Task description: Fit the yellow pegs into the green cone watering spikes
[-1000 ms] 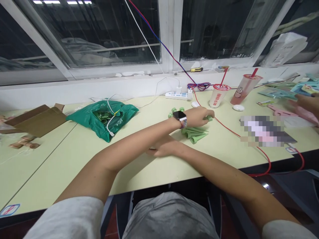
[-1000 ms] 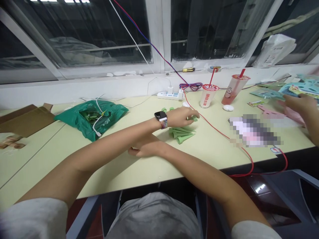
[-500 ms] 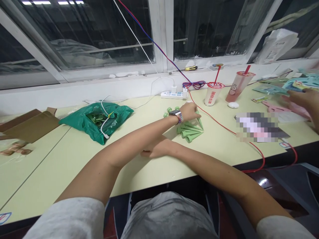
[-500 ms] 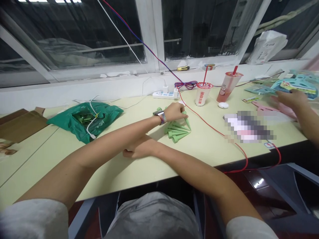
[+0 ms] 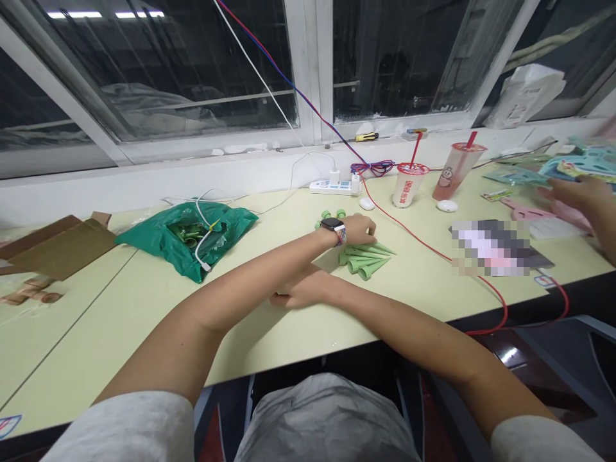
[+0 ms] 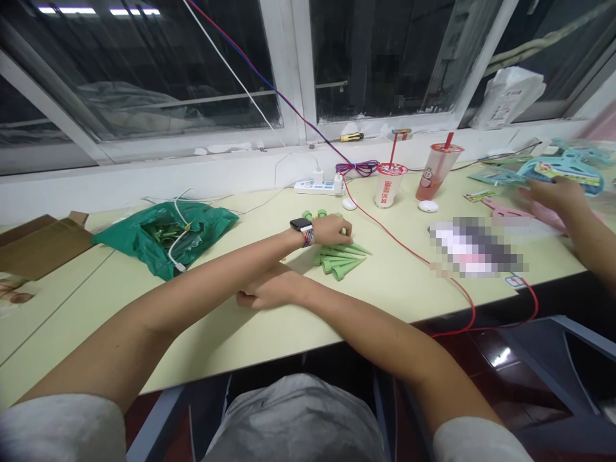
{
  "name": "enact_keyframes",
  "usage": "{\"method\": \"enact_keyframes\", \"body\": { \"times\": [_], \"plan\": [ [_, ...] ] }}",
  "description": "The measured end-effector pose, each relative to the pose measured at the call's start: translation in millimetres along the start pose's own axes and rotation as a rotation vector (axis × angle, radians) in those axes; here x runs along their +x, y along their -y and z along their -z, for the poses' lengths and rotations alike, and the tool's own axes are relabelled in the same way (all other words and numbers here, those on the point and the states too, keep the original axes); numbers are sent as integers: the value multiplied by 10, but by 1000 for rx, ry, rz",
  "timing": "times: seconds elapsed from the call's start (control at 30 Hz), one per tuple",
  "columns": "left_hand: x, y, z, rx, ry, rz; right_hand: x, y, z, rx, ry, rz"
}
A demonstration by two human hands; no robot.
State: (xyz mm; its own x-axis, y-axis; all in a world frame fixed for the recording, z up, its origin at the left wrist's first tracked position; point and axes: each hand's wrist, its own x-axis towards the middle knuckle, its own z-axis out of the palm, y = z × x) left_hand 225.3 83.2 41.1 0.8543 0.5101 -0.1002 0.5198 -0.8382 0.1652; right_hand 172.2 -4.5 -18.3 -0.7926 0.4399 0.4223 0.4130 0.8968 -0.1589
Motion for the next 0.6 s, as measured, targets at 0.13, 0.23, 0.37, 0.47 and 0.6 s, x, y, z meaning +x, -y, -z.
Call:
{"method": "enact_keyframes", "body": {
  "times": [0.13,0.23,0.37,0.47,0.6],
  "plan": [
    [-13,11,-18,23,26,6,6,11,29,-14,5,3],
    [-46,12,13,33,17,19,6,13,48,-30,2,10],
    [-224,32,147,29,-58,4,-6,17,57,-62,-35,-4],
    [-547,106,296,-61,-170,-127,-20,6,40,-37,-108,-86],
    [-1179,334,423,-249,-379,-192,-9,-70,1,260,-322,-331]
  ]
}}
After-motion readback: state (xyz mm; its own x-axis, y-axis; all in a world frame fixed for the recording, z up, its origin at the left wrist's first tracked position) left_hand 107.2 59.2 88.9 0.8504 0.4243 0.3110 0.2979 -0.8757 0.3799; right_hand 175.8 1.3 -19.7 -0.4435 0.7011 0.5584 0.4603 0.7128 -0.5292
